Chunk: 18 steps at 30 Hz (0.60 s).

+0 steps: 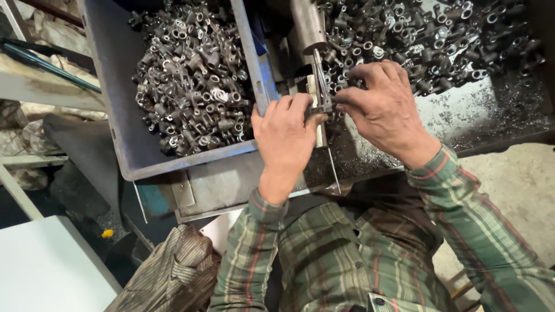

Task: The person repeatedly picks small metal parts from a bin, holds each against a rotating grinding wheel, and returns the part to the bin. The cycle continues throughout the clip with no other distinct actions shown.

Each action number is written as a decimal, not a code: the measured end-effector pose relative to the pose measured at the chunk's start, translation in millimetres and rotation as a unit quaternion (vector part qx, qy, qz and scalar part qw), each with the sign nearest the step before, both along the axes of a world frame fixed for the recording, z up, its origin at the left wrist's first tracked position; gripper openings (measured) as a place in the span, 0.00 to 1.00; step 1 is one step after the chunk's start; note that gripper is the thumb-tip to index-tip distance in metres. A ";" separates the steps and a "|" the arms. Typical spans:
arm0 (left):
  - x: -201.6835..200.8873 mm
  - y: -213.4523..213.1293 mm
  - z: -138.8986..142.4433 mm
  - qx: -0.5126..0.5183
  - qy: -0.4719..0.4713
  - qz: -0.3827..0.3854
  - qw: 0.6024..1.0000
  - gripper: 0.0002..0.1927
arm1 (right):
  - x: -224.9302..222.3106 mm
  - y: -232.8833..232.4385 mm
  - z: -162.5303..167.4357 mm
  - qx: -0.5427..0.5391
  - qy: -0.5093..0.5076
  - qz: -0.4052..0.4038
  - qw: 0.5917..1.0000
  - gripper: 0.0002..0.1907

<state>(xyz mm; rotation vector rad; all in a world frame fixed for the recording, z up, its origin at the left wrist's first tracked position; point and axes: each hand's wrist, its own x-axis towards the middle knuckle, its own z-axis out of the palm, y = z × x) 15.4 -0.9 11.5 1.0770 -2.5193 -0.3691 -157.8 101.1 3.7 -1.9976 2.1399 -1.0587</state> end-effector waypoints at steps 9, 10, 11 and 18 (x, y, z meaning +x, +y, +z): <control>-5.4 4.3 -10.4 -0.078 0.014 0.023 0.997 0.18 | -5.8 -2.9 -13.9 -0.024 -0.009 -0.010 1.000 0.08; -6.2 4.8 -11.1 -0.078 0.006 0.026 0.997 0.17 | -5.6 -3.6 -16.4 -0.022 -0.013 -0.021 0.999 0.08; -7.0 4.9 -11.6 -0.081 0.001 0.030 0.996 0.17 | -5.8 -4.4 -18.8 -0.023 -0.015 -0.031 0.999 0.07; -3.5 2.4 -9.7 -0.108 -0.023 -0.017 0.994 0.14 | 0.0 -4.7 -30.4 -0.061 -0.092 -0.035 0.993 0.10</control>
